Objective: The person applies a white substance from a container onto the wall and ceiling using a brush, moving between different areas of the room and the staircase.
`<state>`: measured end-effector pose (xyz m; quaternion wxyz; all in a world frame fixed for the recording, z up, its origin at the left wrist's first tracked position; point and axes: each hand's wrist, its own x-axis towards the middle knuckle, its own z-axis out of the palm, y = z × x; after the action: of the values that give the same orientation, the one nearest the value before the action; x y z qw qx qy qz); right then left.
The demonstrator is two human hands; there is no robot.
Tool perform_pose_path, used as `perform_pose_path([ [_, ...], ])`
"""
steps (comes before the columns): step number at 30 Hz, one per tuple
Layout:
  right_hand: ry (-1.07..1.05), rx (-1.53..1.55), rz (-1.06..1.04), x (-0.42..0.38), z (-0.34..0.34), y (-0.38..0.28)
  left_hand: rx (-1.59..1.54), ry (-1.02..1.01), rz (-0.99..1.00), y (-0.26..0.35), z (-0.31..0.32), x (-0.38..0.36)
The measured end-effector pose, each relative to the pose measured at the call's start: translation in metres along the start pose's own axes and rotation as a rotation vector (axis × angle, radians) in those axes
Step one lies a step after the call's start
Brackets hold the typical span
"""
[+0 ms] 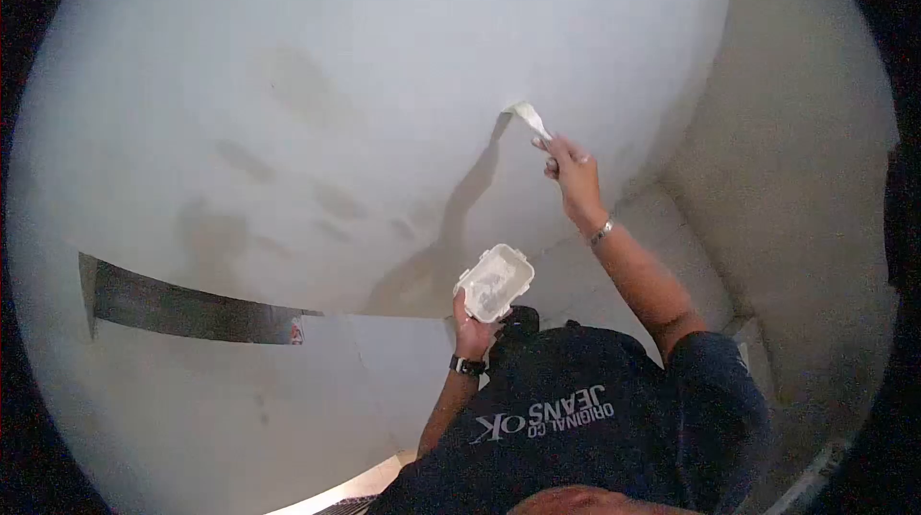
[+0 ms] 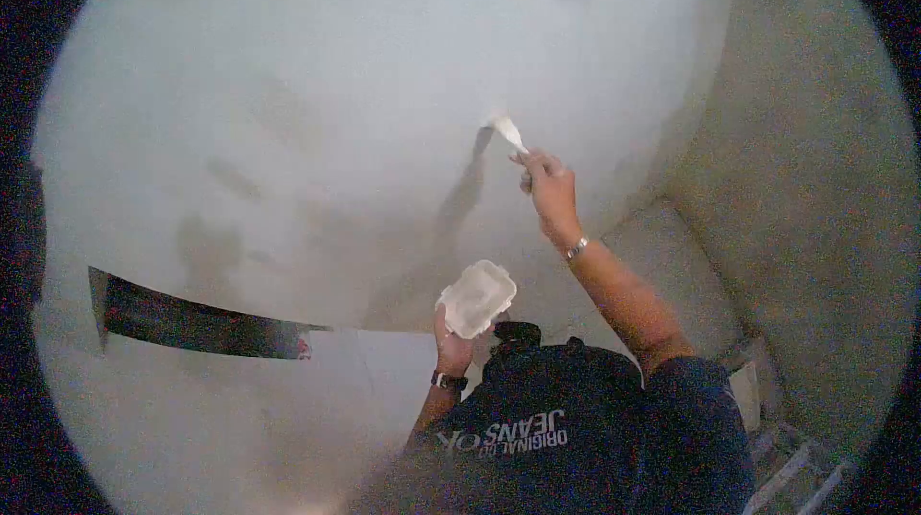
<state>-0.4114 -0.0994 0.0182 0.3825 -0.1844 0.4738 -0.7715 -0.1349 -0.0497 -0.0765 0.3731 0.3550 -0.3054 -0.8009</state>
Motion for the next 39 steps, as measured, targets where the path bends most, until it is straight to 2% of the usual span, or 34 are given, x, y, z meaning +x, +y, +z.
perform_pose_path([
  [2,-0.024,0.07,-0.085,0.018,0.012,-0.035,-0.095,0.006,-0.006,-0.011,-0.01,0.01],
  [4,-0.029,0.096,-0.164,0.023,0.016,-0.069,-0.041,0.044,-0.013,-0.005,0.003,0.006],
  [6,-0.046,0.117,-0.241,0.029,0.017,-0.073,0.005,0.086,-0.013,-0.003,0.011,0.003],
  [9,-0.002,0.073,-0.262,0.034,0.0,-0.048,0.084,0.137,-0.026,0.004,0.022,0.001],
  [11,-0.029,-0.15,-0.066,0.044,-0.018,-0.015,-0.023,0.148,-0.104,0.007,0.026,0.003],
  [14,0.062,-0.104,-0.087,0.044,-0.038,0.032,-0.049,0.089,-0.082,0.006,0.024,0.003],
  [15,0.081,-0.155,-0.023,0.046,-0.047,0.045,-0.047,0.081,-0.073,0.007,0.024,0.004],
  [16,0.101,-0.205,0.042,0.045,-0.05,0.051,-0.048,0.088,-0.071,0.009,0.026,0.005],
  [19,0.139,-0.148,0.048,0.022,-0.054,0.056,-0.033,0.073,-0.028,0.005,0.025,0.0],
  [22,0.141,-0.186,-0.019,0.023,-0.02,0.02,-0.052,0.046,-0.012,0.0,0.016,0.004],
  [24,0.03,-0.151,-0.01,0.027,0.012,-0.027,-0.084,0.032,-0.028,-0.002,0.012,0.005],
  [28,-0.066,0.058,-0.165,0.017,0.057,-0.095,-0.071,0.043,-0.007,0.002,0.018,0.0],
  [29,-0.101,0.136,-0.235,0.018,0.052,-0.092,-0.071,0.062,-0.003,-0.006,0.018,0.001],
  [33,-0.069,0.064,-0.29,0.015,0.036,-0.068,-0.025,0.085,0.02,-0.003,0.02,0.001],
  [35,-0.037,-0.082,-0.162,0.024,0.013,-0.026,-0.08,0.138,-0.045,-0.005,0.018,0.001],
  [39,0.078,-0.221,-0.1,0.042,-0.037,0.055,-0.107,0.216,-0.046,-0.008,0.018,0.003],
])
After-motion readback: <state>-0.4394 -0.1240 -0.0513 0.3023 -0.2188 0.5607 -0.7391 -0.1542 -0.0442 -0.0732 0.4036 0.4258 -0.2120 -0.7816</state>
